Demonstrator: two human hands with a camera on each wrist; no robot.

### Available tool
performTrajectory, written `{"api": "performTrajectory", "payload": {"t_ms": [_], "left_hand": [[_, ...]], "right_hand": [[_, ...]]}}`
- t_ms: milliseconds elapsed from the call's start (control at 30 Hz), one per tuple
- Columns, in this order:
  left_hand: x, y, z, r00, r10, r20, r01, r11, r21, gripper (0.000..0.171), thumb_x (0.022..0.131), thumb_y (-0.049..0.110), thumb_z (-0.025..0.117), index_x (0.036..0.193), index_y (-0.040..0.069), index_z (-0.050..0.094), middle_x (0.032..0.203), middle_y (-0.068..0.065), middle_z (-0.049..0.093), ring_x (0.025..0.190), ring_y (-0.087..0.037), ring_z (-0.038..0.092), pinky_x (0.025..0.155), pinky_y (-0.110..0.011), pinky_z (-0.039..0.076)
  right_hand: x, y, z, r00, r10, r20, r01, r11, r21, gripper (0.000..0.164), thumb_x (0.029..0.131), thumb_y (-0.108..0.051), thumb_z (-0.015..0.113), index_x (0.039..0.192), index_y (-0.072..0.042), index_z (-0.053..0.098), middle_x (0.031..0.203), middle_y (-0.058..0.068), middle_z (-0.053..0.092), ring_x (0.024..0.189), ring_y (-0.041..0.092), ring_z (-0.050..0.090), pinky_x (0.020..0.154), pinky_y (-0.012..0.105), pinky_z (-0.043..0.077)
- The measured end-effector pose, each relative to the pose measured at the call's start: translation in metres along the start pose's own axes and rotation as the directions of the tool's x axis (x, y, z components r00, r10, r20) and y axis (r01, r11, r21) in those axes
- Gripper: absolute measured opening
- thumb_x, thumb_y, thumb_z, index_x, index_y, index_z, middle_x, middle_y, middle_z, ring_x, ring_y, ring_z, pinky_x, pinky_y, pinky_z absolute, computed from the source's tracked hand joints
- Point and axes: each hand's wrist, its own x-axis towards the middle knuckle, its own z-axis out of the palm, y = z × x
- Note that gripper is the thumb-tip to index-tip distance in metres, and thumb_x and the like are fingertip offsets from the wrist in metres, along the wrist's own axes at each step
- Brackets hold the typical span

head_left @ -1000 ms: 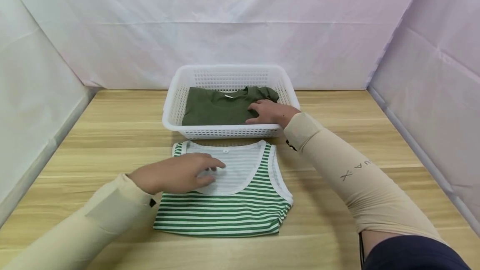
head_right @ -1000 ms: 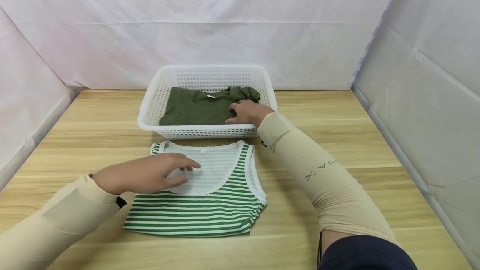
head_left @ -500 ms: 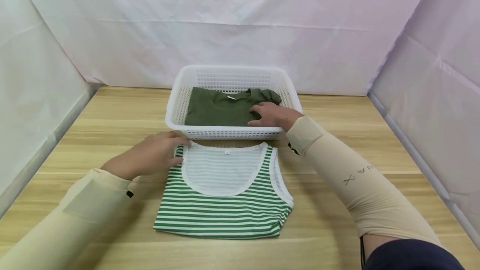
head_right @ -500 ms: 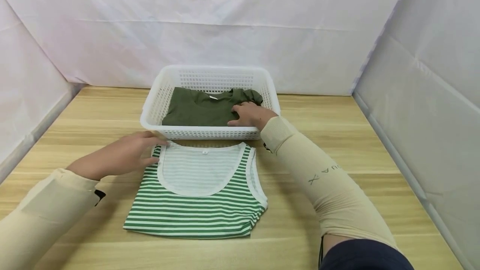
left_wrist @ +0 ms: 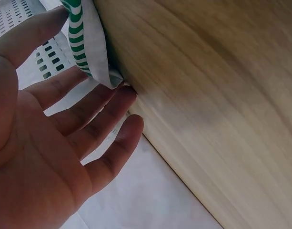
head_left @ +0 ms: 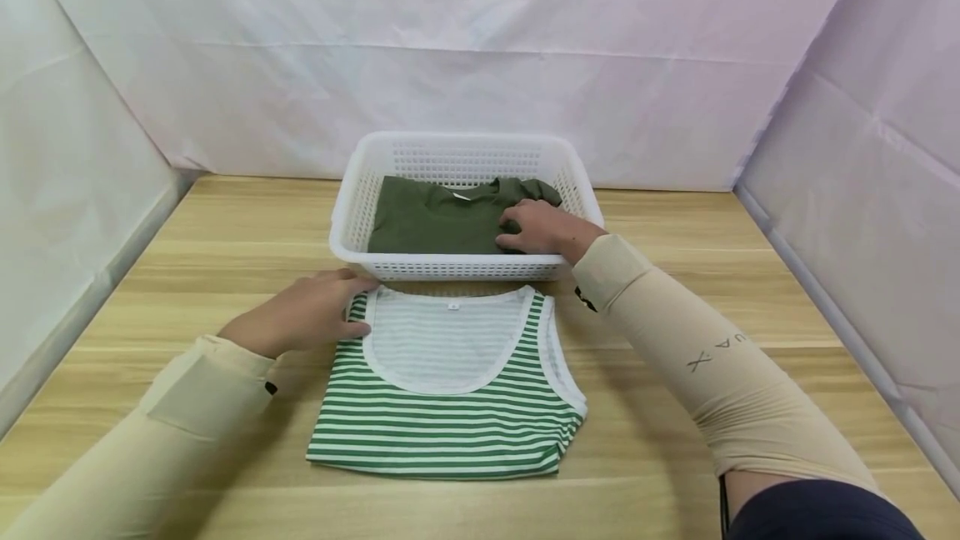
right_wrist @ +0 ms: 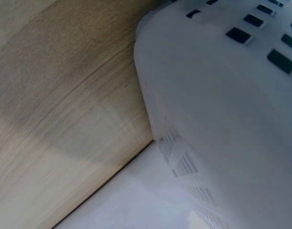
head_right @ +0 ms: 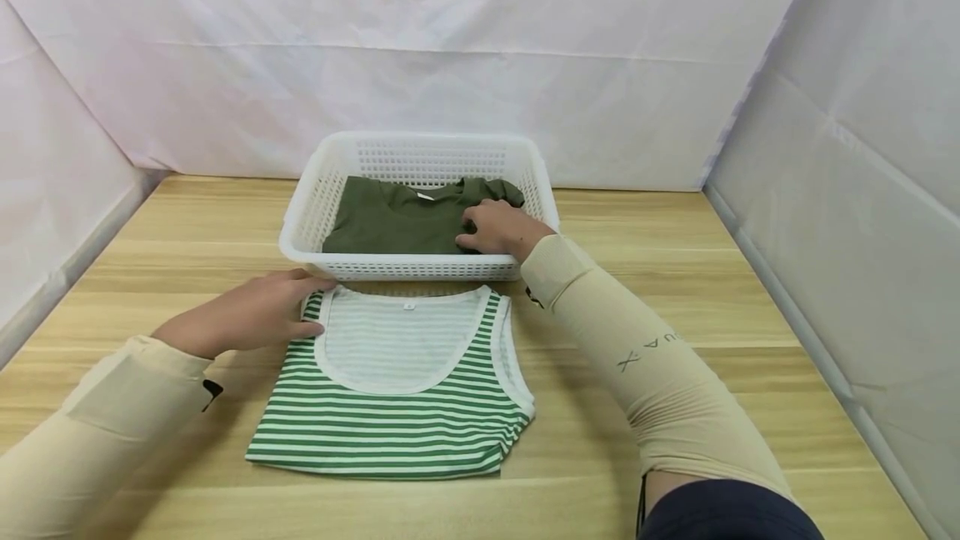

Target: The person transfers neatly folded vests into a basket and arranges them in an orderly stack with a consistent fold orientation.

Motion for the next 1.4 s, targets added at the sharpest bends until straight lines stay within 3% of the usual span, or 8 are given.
{"api": "performTrajectory", "payload": {"t_ms": [267, 433, 667, 867, 1133, 1200, 1267, 1400], "left_hand": [[0.002, 0.000, 0.003, 0.999, -0.027, 0.034, 0.027, 1.000, 0.004, 0.071, 0.084, 0.031, 0.080, 0.144, 0.006, 0.052, 0.147, -0.022, 0.050, 0.127, -0.046, 0.053, 0.098, -0.063, 0.045], [0.002, 0.000, 0.006, 0.998, -0.042, 0.055, 0.042, 0.999, 0.012, 0.076, 0.083, 0.035, 0.082, 0.146, 0.007, 0.050, 0.150, -0.022, 0.047, 0.129, -0.046, 0.050, 0.099, -0.064, 0.044], [0.006, 0.003, 0.007, 0.996, -0.055, 0.077, 0.051, 0.998, 0.047, 0.078, 0.083, 0.037, 0.081, 0.147, 0.008, 0.049, 0.151, -0.021, 0.046, 0.131, -0.045, 0.049, 0.099, -0.063, 0.045], [0.008, 0.005, 0.007, 0.991, -0.076, 0.107, 0.070, 0.996, 0.057, 0.078, 0.083, 0.039, 0.081, 0.148, 0.009, 0.049, 0.151, -0.021, 0.045, 0.132, -0.044, 0.048, 0.100, -0.063, 0.044], [0.009, 0.006, 0.004, 0.994, -0.066, 0.086, 0.062, 0.997, 0.042, 0.075, 0.082, 0.038, 0.082, 0.144, 0.008, 0.053, 0.148, -0.021, 0.048, 0.129, -0.044, 0.050, 0.098, -0.062, 0.045], [0.008, 0.005, 0.003, 0.995, -0.072, 0.071, 0.069, 0.997, 0.039, 0.074, 0.081, 0.038, 0.083, 0.143, 0.008, 0.055, 0.147, -0.021, 0.050, 0.128, -0.044, 0.051, 0.098, -0.062, 0.046], [0.007, 0.003, 0.002, 0.995, -0.080, 0.056, 0.077, 0.996, 0.042, 0.073, 0.080, 0.038, 0.084, 0.141, 0.008, 0.057, 0.146, -0.020, 0.052, 0.127, -0.044, 0.053, 0.097, -0.061, 0.047], [0.005, 0.001, 0.002, 0.996, -0.075, 0.037, 0.073, 0.996, 0.049, 0.073, 0.078, 0.039, 0.085, 0.139, 0.007, 0.059, 0.144, -0.020, 0.054, 0.124, -0.044, 0.055, 0.096, -0.060, 0.048]], "right_hand": [[-0.001, -0.002, 0.003, 0.984, -0.021, -0.179, 0.027, 0.999, 0.035, 0.038, 0.104, -0.033, 0.051, 0.132, -0.010, 0.062, 0.137, 0.013, 0.056, 0.128, 0.030, 0.051, 0.106, 0.046, 0.044], [-0.004, -0.004, 0.003, 0.928, -0.069, -0.366, 0.091, 0.995, 0.045, 0.030, 0.103, -0.025, 0.051, 0.121, -0.007, 0.068, 0.124, 0.011, 0.064, 0.119, 0.029, 0.057, 0.101, 0.045, 0.047], [-0.010, -0.003, 0.003, 0.697, -0.145, -0.702, 0.150, 0.987, -0.055, 0.025, 0.101, -0.018, 0.051, 0.101, -0.007, 0.074, 0.103, 0.010, 0.072, 0.102, 0.029, 0.062, 0.093, 0.045, 0.049], [-0.021, -0.006, 0.006, 0.495, -0.253, -0.831, 0.210, 0.963, -0.168, 0.024, 0.099, -0.014, 0.052, 0.094, -0.005, 0.074, 0.092, 0.011, 0.073, 0.090, 0.030, 0.061, 0.084, 0.048, 0.050], [-0.061, -0.033, 0.021, 0.319, -0.439, -0.840, 0.421, 0.860, -0.289, 0.017, 0.091, -0.005, 0.055, 0.088, -0.002, 0.072, 0.080, 0.010, 0.070, 0.068, 0.022, 0.059, 0.063, 0.033, 0.051], [-0.072, -0.040, 0.027, 0.324, -0.483, -0.813, 0.465, 0.830, -0.308, 0.017, 0.090, -0.004, 0.054, 0.088, -0.002, 0.071, 0.077, 0.007, 0.069, 0.061, 0.015, 0.057, 0.055, 0.028, 0.049], [-0.083, -0.044, 0.033, 0.373, -0.506, -0.778, 0.490, 0.819, -0.299, 0.016, 0.089, -0.004, 0.055, 0.090, -0.003, 0.071, 0.073, 0.004, 0.068, 0.057, 0.010, 0.053, 0.049, 0.024, 0.044], [-0.100, -0.048, 0.044, 0.569, -0.461, -0.681, 0.432, 0.872, -0.229, 0.013, 0.092, -0.009, 0.058, 0.087, -0.010, 0.070, 0.066, -0.005, 0.059, 0.056, 0.005, 0.045, 0.050, 0.021, 0.038]]}}
